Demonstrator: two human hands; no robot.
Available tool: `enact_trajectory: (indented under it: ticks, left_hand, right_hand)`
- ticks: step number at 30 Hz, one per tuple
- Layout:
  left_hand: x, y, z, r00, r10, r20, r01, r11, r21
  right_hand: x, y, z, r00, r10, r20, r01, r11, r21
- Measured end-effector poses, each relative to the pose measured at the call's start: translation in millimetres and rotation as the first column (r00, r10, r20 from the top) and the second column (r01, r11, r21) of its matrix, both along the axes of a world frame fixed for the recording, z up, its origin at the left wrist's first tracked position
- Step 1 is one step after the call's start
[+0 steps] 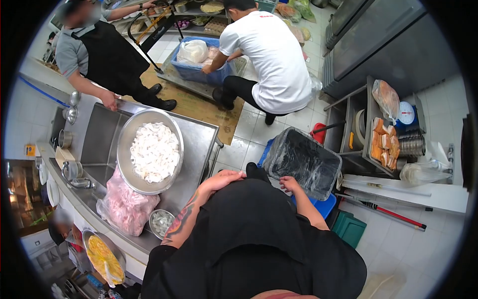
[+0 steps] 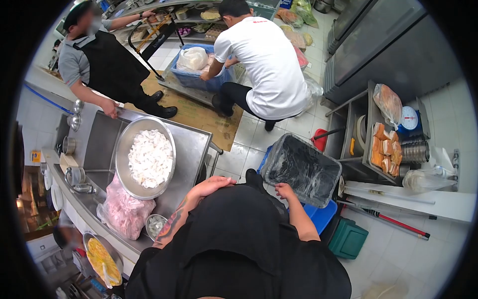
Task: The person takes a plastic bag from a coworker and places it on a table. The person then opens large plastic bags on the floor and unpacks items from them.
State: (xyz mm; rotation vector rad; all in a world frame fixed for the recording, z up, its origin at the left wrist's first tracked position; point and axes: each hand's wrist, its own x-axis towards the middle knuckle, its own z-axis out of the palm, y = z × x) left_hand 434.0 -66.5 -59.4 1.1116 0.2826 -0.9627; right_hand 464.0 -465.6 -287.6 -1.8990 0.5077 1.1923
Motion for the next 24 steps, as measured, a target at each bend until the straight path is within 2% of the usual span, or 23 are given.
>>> enact_trajectory:
  ticks: [9,24]
  left_hand:
    - [8,-1,4,1.000,-0.026,-0.012,0.026,1.000,-0.018]
    - [16,-12,6,0.997,-0.077,0.030,0.077,0.997,0.000]
  right_hand:
    - [2,-15,-10,1.000,0.014,0.003,-0.014,0.999,-0.033]
    - [-22,-36,-26,0.998,-0.059,0.028,0.061,0.992,-0.108]
